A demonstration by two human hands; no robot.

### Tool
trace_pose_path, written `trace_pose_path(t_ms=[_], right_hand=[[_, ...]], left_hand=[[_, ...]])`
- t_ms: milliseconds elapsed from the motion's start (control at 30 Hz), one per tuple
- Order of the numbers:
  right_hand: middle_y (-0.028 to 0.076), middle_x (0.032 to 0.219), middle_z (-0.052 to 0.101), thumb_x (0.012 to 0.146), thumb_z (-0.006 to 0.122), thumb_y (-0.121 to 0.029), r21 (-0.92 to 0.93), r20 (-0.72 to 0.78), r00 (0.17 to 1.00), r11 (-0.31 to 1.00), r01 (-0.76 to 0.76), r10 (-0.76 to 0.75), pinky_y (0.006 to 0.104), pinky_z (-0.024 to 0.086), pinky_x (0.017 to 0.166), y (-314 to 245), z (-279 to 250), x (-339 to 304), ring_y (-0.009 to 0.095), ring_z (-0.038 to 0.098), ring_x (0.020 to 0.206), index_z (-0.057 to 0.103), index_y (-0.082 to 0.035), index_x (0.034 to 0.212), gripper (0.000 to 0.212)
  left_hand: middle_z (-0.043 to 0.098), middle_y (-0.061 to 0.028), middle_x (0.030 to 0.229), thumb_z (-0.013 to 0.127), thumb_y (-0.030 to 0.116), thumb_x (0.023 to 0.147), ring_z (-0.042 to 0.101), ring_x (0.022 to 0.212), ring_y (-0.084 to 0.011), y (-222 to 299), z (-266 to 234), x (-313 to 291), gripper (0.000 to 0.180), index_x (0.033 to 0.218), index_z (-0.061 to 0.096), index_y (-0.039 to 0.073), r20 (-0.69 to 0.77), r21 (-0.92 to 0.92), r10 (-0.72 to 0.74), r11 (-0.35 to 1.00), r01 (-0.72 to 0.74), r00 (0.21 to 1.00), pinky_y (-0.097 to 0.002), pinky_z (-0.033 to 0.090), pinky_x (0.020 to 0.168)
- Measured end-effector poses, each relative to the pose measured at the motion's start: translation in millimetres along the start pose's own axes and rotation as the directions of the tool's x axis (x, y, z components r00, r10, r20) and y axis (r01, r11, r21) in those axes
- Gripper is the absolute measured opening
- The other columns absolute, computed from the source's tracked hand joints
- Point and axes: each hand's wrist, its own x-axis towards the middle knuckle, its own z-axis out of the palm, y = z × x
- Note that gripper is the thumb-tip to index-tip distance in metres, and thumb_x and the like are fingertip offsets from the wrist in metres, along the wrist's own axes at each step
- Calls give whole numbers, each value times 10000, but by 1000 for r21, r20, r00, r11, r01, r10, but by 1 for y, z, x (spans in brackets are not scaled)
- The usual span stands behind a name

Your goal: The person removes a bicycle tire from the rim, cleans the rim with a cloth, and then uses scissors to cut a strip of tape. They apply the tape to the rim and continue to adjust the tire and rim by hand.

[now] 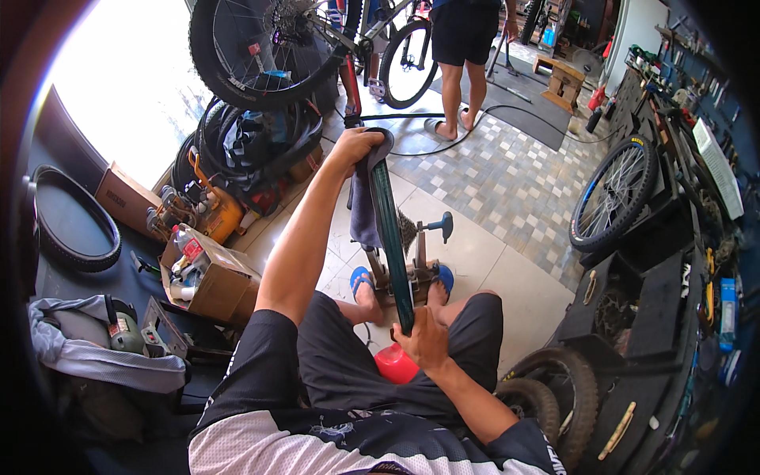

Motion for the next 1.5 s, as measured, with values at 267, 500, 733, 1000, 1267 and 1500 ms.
trace_pose_path(t_ms=[267, 500, 733, 1000, 1267, 1500], right_hand=[[104, 902, 634, 803, 852, -459, 70, 161, 986, 996, -54, 42, 468, 556, 671, -22, -52, 42, 325, 696, 780, 578, -67, 1143, 587], [146, 932, 704, 831, 796, -510, -17, -51, 999, 1000, 3, -4, 481, 573, 689, -58, -64, 153, 370, 729, 796, 574, -49, 1203, 632], [197, 957, 710, 898, 726, -431, -95, 43, 999, 995, -16, 20, 514, 576, 676, -59, -55, 143, 421, 727, 816, 529, -32, 1152, 512], [199, 915, 670, 882, 759, -342, -43, 11, 999, 999, 30, -30, 497, 563, 661, -47, -49, 98, 406, 703, 780, 529, -21, 1103, 452], [165, 838, 612, 853, 799, -285, 11, -44, 998, 999, 40, -40, 485, 537, 642, -38, -40, 64, 383, 658, 725, 534, -28, 1020, 405], [140, 759, 592, 843, 823, -279, 44, -80, 994, 996, 75, -72, 472, 527, 589, -30, -35, 52, 366, 659, 680, 526, -35, 984, 410]], left_hand=[[674, -50, 711, 736, 141, 863, 597, 549, -123, -7, 10, -28, 195, 946, 739, -35, -75, 35, 94, 995, -92, 993, -298, 466, 491], [624, -75, 639, 748, 190, 795, 570, 577, -133, -15, 35, -114, 246, 864, 731, -46, -114, 357, 318, 897, -260, 941, -345, 468, 545], [703, -50, 772, 729, 147, 837, 625, 630, -122, -22, 21, -90, 201, 906, 755, -40, -64, 254, 231, 945, -209, 971, -305, 506, 577], [705, -38, 792, 713, 128, 878, 629, 637, -106, -7, 9, -53, 207, 999, 755, -34, 4, 56, 102, 993, -102, 995, -281, 499, 570], [736, -57, 861, 730, 132, 890, 676, 687, -125, 0, 1, -23, 262, 1087, 746, -40, 8, 31, 48, 998, -48, 999, -281, 532, 607], [722, -47, 834, 725, 132, 880, 639, 654, -114, 2, -2, -10, 220, 1040, 741, -19, 16, 71, 51, 996, -52, 999, -280, 515, 603]])
